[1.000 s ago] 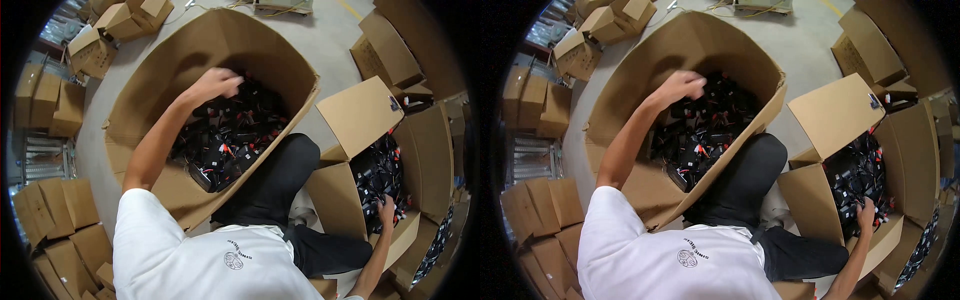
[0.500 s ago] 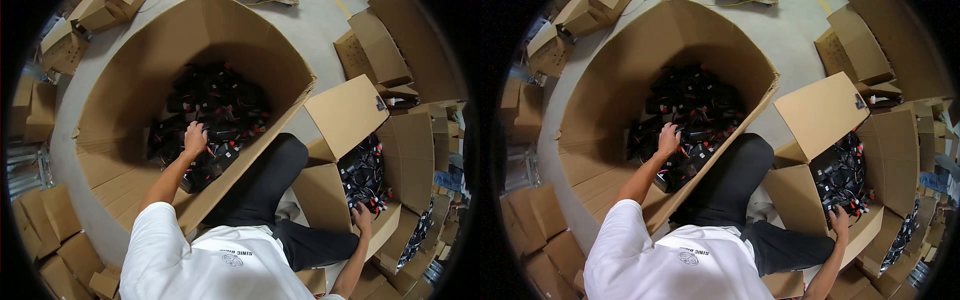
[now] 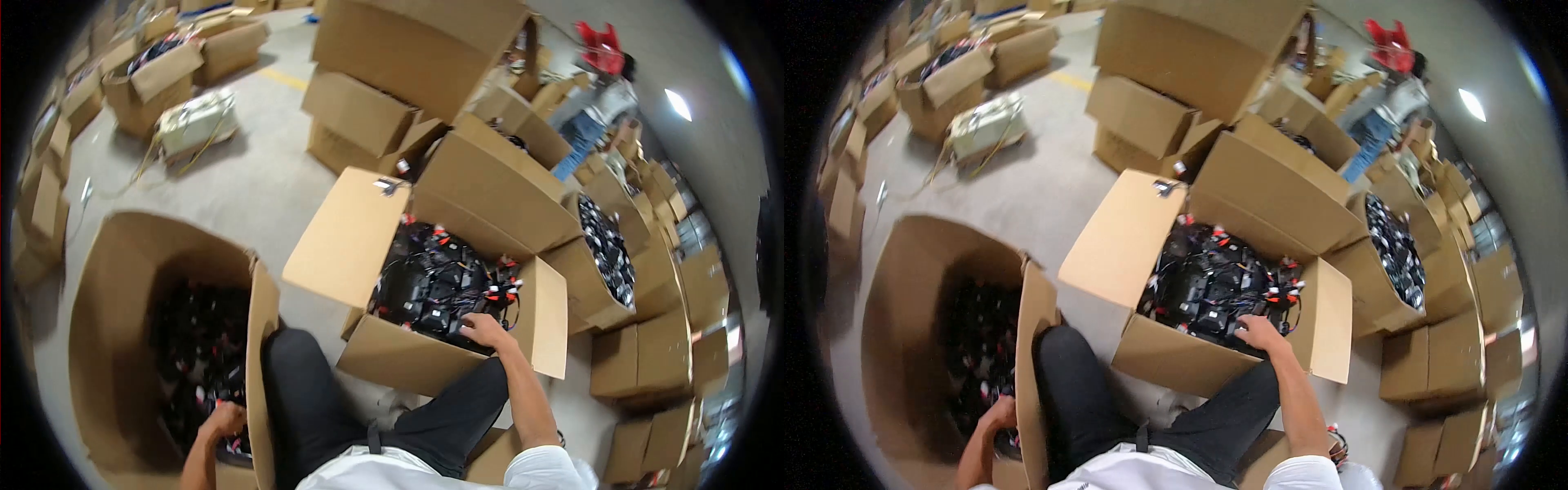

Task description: The person sorts and inspects electronic dash cams and wiring harnesses by hand, taking them from cardboard boxes in a warehouse.

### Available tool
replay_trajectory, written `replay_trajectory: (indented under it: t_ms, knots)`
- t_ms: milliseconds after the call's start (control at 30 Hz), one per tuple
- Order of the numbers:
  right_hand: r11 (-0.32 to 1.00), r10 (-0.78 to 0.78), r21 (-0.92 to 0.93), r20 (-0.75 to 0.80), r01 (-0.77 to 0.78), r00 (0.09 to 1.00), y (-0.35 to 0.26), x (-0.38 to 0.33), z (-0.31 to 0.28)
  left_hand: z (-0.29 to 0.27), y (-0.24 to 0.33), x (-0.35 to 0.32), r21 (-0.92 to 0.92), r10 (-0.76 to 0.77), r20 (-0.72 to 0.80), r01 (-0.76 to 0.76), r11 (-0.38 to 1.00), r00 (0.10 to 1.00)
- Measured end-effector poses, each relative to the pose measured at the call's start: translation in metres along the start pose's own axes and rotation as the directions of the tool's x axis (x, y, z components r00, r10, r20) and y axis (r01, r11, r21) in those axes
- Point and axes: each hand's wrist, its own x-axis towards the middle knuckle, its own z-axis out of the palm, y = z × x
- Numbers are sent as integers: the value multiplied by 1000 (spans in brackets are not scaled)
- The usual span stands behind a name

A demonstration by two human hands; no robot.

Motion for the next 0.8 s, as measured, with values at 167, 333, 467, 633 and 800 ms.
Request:
replay_trajectory:
  t_ms: [167,333,467,633,800]
  knots:
    - [993,-103,50,-78,107,992,-23,-10,-17,-147,124,-1,-477,-343,-270,185,859,900]
    - [872,-420,118,-318,474,850,-159,-10,-30,-239,227,-19,-182,103,-609,-265,947,787]
    - [609,-641,-116,-654,784,401,-298,-40,-50,-265,300,-18,-141,192,-621,-349,926,760]
    - [456,-760,-434,-644,777,86,-341,-52,-58,-279,347,-3,-465,105,-483,-356,810,869]
    - [499,-653,-366,-755,786,63,-335,-42,-56,-262,324,40,-821,200,-416,-461,338,887]
